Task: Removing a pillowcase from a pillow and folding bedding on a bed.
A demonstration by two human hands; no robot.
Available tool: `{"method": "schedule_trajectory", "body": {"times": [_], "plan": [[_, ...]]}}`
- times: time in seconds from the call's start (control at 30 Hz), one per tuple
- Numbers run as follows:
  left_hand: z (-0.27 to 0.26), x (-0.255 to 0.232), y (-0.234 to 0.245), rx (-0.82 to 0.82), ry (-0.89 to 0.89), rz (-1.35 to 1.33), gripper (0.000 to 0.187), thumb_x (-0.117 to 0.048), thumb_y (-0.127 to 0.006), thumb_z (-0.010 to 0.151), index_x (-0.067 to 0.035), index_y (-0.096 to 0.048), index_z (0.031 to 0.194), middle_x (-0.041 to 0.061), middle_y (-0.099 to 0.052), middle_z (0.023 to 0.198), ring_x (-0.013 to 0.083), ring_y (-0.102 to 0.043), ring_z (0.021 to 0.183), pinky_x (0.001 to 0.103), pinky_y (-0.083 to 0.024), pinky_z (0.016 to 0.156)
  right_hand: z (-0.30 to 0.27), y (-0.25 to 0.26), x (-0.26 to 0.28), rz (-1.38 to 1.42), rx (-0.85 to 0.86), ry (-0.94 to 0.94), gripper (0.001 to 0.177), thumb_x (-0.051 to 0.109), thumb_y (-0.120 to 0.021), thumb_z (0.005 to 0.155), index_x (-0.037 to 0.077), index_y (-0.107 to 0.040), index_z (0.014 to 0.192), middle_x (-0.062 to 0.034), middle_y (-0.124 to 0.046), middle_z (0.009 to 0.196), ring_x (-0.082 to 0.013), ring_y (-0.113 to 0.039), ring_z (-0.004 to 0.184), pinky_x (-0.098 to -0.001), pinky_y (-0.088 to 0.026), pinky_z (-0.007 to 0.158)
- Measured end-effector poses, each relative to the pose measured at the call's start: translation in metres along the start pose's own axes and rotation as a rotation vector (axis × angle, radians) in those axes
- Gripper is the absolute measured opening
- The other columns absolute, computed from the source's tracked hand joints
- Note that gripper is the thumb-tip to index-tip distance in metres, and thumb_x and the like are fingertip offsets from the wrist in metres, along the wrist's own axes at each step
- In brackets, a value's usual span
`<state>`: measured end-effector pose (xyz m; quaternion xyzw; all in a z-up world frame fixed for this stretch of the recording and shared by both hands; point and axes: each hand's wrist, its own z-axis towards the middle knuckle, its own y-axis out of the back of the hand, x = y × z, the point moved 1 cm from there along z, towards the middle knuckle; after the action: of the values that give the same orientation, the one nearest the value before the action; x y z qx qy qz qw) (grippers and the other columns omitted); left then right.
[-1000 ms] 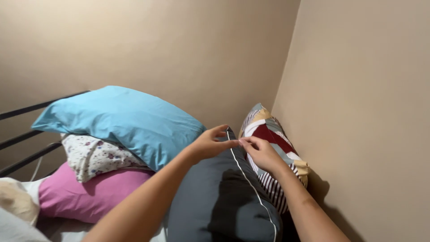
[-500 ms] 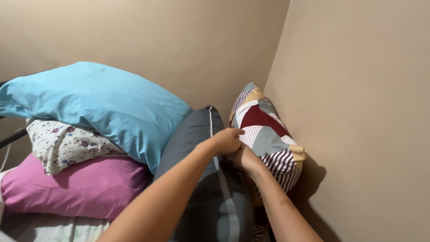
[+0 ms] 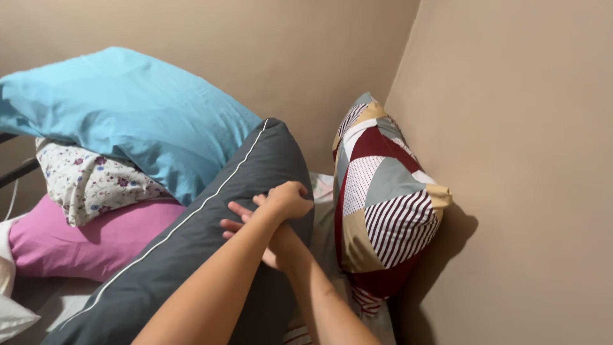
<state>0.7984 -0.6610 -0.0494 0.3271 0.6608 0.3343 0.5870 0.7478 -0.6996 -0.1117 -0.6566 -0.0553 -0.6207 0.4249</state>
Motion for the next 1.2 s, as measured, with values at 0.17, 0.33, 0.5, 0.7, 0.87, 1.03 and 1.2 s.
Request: {"method": "schedule_trajectory", "body": {"times": [0.17,0.33,0.5,0.7,0.87,1.03,1.2], "plan": [[0.014,-0.007,-0.027,-0.204,-0.257,-0.295,0.045,-0.036,-0.070,0.079,-0.020,-0.073,0.120,0.004,-0.076,0.120,0.0252,-0.068,0.118,0.047,-0.044,0.107,-0.004,0.049,0.027,-0.094,-0.165,-0.079,0.059,0.042,-0.048,0.104,0.014,-0.032,0.153,-0.0188,-0.064,0.130,-0.0320,-0.066,0.114,-0.0502,-0.056,0.092],[-0.004,-0.029,-0.067,-0.360,-0.553,-0.673,0.034,-0.026,-0.064,0.088,-0.009,-0.073,0.117,0.012,-0.078,0.111,0.0262,-0.075,0.110,0.034,-0.057,0.098,-0.065,0.063,0.070,-0.463,-0.700,-0.143,0.046,0.031,-0.045,0.101,0.028,-0.037,0.147,0.0012,-0.060,0.132,-0.0201,-0.065,0.115,-0.0532,-0.060,0.084],[0.001,-0.006,-0.161,-0.101,-0.523,-0.532,0.047,-0.027,-0.063,0.094,-0.007,-0.062,0.136,0.020,-0.072,0.121,0.0329,-0.070,0.112,0.038,-0.055,0.096,-0.116,0.188,0.020,-0.924,-0.615,-0.133,0.060,0.023,-0.067,0.098,0.017,-0.041,0.151,-0.0059,-0.066,0.133,-0.0168,-0.066,0.112,-0.0314,-0.057,0.083],[0.014,0.027,-0.242,0.201,-0.304,-0.451,0.064,-0.027,-0.070,0.089,-0.006,-0.050,0.146,0.021,-0.060,0.141,0.0315,-0.060,0.130,0.038,-0.050,0.107,-0.157,0.176,-0.004,-0.701,-0.779,-0.599,0.063,0.049,-0.062,0.092,0.024,-0.048,0.149,-0.0141,-0.070,0.135,-0.0264,-0.063,0.113,-0.0410,-0.048,0.079],[0.012,0.039,-0.266,0.249,-0.240,-0.369,0.064,-0.030,-0.068,0.089,-0.011,-0.052,0.148,0.020,-0.056,0.147,0.0330,-0.054,0.137,0.039,-0.045,0.111,-0.171,0.190,-0.029,-0.835,-0.800,-0.758,0.082,0.065,-0.061,0.087,0.028,-0.037,0.156,-0.0067,-0.049,0.154,-0.0324,-0.048,0.138,-0.0568,-0.047,0.101],[0.011,0.049,-0.276,0.400,-0.124,-0.188,0.082,-0.027,-0.071,0.084,-0.018,-0.038,0.159,0.019,-0.031,0.164,0.0407,-0.027,0.152,0.046,-0.031,0.120,-0.183,0.223,-0.072,-0.797,-0.854,-0.869,0.118,0.068,-0.069,0.079,0.029,0.001,0.166,-0.0095,-0.024,0.168,-0.0345,-0.035,0.149,-0.0616,-0.041,0.111],[0.037,0.088,-0.315,0.298,-0.215,0.014,0.116,-0.068,-0.073,0.078,-0.008,-0.021,0.162,0.024,-0.018,0.166,0.0489,-0.013,0.152,0.050,-0.019,0.124,-0.176,0.248,-0.111,-0.693,-0.975,-0.306,0.122,0.039,-0.085,0.075,-0.002,-0.007,0.158,-0.0217,-0.043,0.152,-0.0288,-0.051,0.134,-0.0394,-0.049,0.105]]}}
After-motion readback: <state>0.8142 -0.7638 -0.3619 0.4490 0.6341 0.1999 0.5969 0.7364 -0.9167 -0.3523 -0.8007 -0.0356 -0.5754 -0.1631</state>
